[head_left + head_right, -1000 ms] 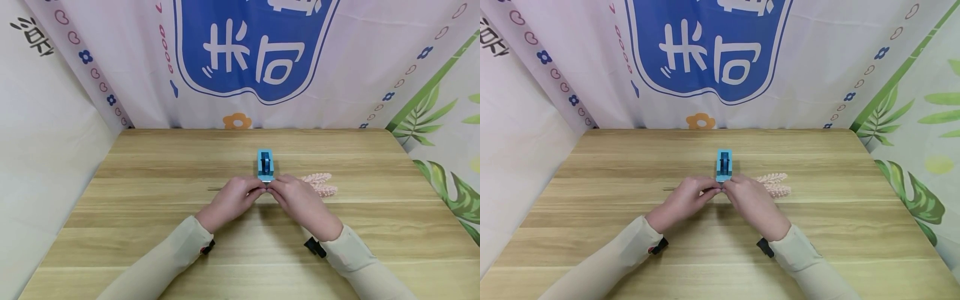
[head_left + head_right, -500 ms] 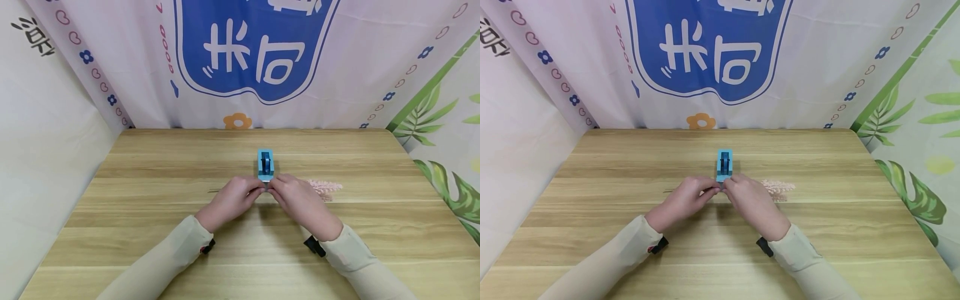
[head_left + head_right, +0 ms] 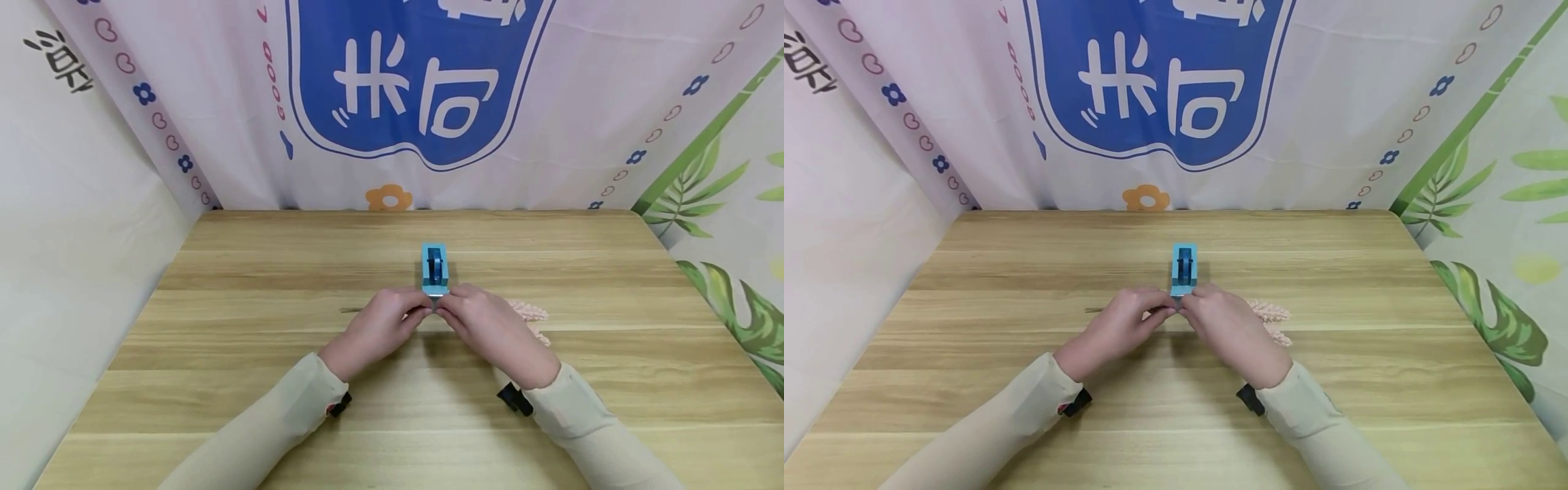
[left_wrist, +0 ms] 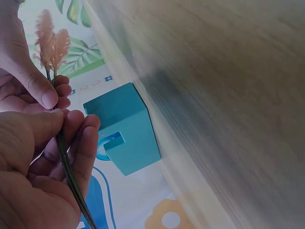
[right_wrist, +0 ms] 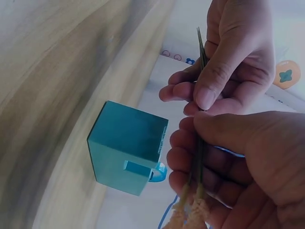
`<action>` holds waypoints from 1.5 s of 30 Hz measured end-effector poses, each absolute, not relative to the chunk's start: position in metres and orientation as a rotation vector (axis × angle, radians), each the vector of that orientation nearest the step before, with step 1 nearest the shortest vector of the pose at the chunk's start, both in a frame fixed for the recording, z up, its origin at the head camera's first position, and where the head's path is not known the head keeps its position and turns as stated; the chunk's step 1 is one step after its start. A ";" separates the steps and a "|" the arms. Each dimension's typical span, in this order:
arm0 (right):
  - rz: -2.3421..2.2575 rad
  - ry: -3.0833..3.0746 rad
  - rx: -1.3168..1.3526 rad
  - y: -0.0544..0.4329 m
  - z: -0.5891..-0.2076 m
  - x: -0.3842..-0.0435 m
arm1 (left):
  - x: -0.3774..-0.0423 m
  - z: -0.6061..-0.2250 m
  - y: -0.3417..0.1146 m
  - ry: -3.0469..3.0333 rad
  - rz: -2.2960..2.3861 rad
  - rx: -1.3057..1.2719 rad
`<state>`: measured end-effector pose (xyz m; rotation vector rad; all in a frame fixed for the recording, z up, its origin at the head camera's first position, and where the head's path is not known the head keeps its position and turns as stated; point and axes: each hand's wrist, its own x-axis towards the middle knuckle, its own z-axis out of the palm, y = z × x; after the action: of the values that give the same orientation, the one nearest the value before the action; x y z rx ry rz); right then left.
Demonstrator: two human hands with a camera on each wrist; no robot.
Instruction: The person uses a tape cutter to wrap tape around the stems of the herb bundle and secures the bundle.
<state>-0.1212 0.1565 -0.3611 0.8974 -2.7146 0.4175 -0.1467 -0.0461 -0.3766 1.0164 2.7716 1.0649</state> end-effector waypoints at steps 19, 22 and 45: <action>0.433 -2.885 0.864 0.164 -0.370 -0.124 | -0.148 -0.385 -0.047 2.773 0.886 0.949; 0.390 -2.906 0.890 0.165 -0.375 -0.125 | -0.147 -0.389 -0.048 2.780 0.814 0.939; 0.243 -2.903 0.984 0.157 -0.392 -0.124 | -0.149 -0.392 -0.047 2.678 0.684 0.902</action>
<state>-0.1243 0.1568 -0.3917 0.9838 -2.9035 0.2426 -0.1488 -0.0471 -0.3924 0.9021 2.6776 0.6845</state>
